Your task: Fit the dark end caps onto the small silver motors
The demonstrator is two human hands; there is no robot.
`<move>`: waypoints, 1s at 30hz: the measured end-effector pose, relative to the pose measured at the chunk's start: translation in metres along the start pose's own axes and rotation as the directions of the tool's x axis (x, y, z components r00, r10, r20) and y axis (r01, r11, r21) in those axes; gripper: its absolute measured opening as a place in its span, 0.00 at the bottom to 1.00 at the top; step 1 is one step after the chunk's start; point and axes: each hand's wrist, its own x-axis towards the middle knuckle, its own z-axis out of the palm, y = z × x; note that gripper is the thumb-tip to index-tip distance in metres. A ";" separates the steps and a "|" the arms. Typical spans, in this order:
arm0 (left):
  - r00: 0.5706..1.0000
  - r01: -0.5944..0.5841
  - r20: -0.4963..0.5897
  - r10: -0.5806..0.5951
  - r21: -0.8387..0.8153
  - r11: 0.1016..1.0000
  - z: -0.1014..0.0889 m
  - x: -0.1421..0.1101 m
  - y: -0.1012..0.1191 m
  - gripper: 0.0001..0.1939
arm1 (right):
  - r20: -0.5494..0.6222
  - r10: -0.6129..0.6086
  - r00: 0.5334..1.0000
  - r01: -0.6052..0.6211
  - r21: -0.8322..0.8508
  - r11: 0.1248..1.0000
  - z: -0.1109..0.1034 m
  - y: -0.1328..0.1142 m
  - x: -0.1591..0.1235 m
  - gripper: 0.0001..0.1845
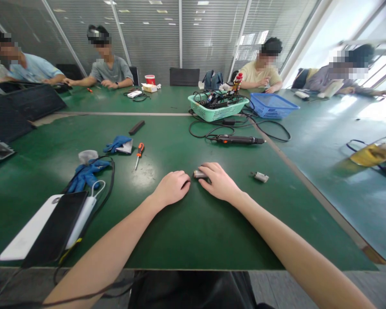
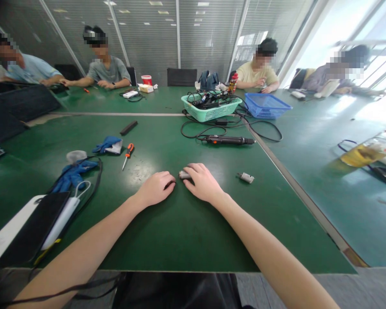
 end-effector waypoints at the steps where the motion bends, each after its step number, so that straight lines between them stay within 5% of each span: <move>1: 1.000 0.016 -0.004 -0.016 -0.001 1.000 0.000 0.000 -0.001 0.09 | 0.029 -0.014 0.999 0.013 0.015 1.000 0.003 -0.002 0.003 0.23; 8: 0.998 0.053 -0.028 -0.053 0.000 0.999 0.005 0.002 0.001 0.09 | 0.020 0.072 0.997 -0.073 0.031 0.997 0.015 -0.008 0.004 0.13; 30: 1.000 -0.008 0.018 0.009 -0.086 0.996 0.004 0.001 0.012 0.07 | 0.077 -0.059 0.995 0.062 -0.041 0.997 0.002 -0.017 -0.011 0.11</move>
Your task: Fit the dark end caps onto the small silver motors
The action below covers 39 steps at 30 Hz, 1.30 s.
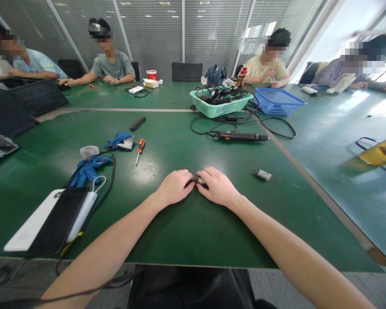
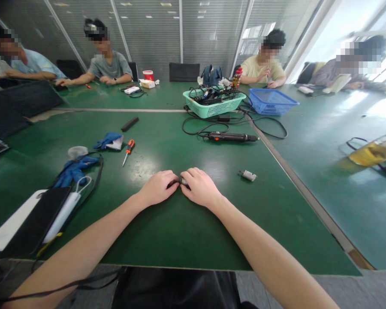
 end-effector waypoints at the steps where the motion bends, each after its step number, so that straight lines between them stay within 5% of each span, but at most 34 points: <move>1: 1.000 0.000 0.002 0.000 0.002 1.000 0.000 0.000 0.000 0.07 | 0.001 -0.001 1.000 0.001 -0.007 1.000 0.000 -0.001 0.000 0.10; 17: 0.998 -0.058 0.010 0.059 -0.059 0.997 -0.002 -0.001 -0.001 0.06 | 0.024 -0.014 1.000 0.012 0.072 0.997 -0.004 -0.006 0.000 0.10; 39: 0.998 -0.060 0.021 0.061 -0.065 0.996 -0.003 -0.002 -0.001 0.05 | -0.026 0.034 0.999 -0.035 -0.076 0.997 0.008 -0.016 0.000 0.04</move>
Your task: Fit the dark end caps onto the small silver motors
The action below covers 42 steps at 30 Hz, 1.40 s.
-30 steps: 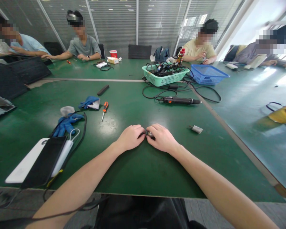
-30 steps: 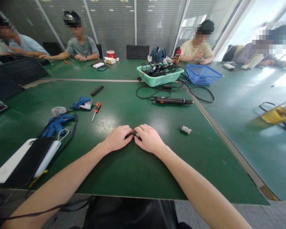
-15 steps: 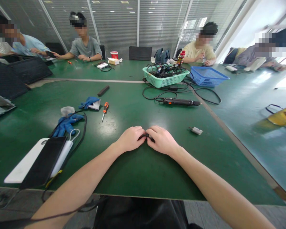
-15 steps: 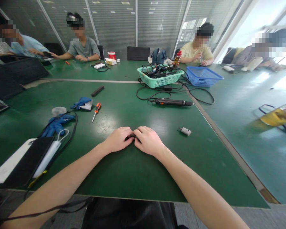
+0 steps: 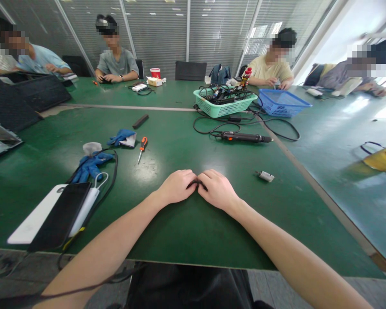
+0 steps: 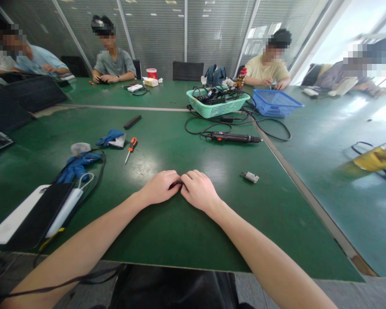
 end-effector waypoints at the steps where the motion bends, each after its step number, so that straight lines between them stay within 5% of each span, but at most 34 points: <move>1: 1.000 0.002 0.001 -0.002 0.002 1.000 0.000 0.000 0.000 0.06 | -0.005 0.000 1.000 0.000 0.004 1.000 0.001 0.000 0.000 0.04; 15: 1.000 -0.001 0.001 0.001 -0.004 1.000 0.002 0.000 -0.001 0.07 | -0.035 -0.016 0.999 0.020 0.111 0.994 0.003 0.006 -0.001 0.02; 42: 1.000 0.000 -0.004 0.000 0.019 1.000 0.005 0.000 -0.002 0.07 | -0.026 0.063 0.998 -0.061 0.044 0.997 0.002 0.006 -0.002 0.03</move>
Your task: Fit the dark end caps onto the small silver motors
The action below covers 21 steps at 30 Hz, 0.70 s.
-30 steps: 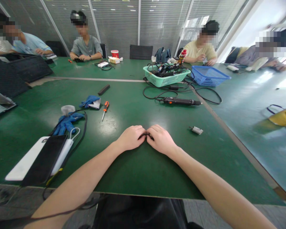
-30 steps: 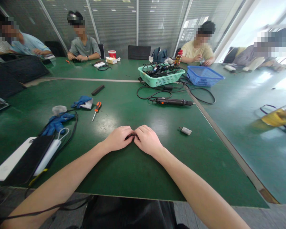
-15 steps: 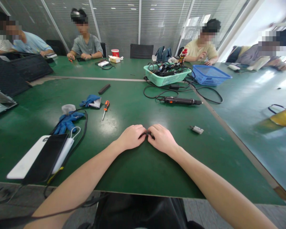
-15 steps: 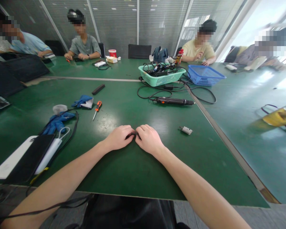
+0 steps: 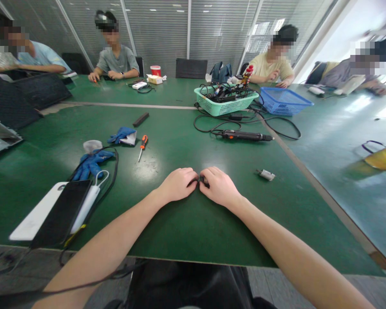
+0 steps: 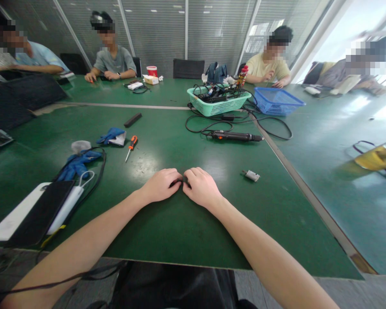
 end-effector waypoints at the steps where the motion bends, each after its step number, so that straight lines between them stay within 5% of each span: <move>1: 1.000 -0.001 0.000 0.001 0.001 1.000 0.000 0.000 0.000 0.07 | 0.005 -0.005 1.000 0.005 -0.009 1.000 0.000 0.000 0.000 0.02; 21: 1.000 0.004 0.000 -0.004 -0.015 1.000 -0.001 0.001 0.001 0.08 | 0.016 -0.028 0.999 0.029 -0.010 1.000 -0.003 0.000 0.000 0.03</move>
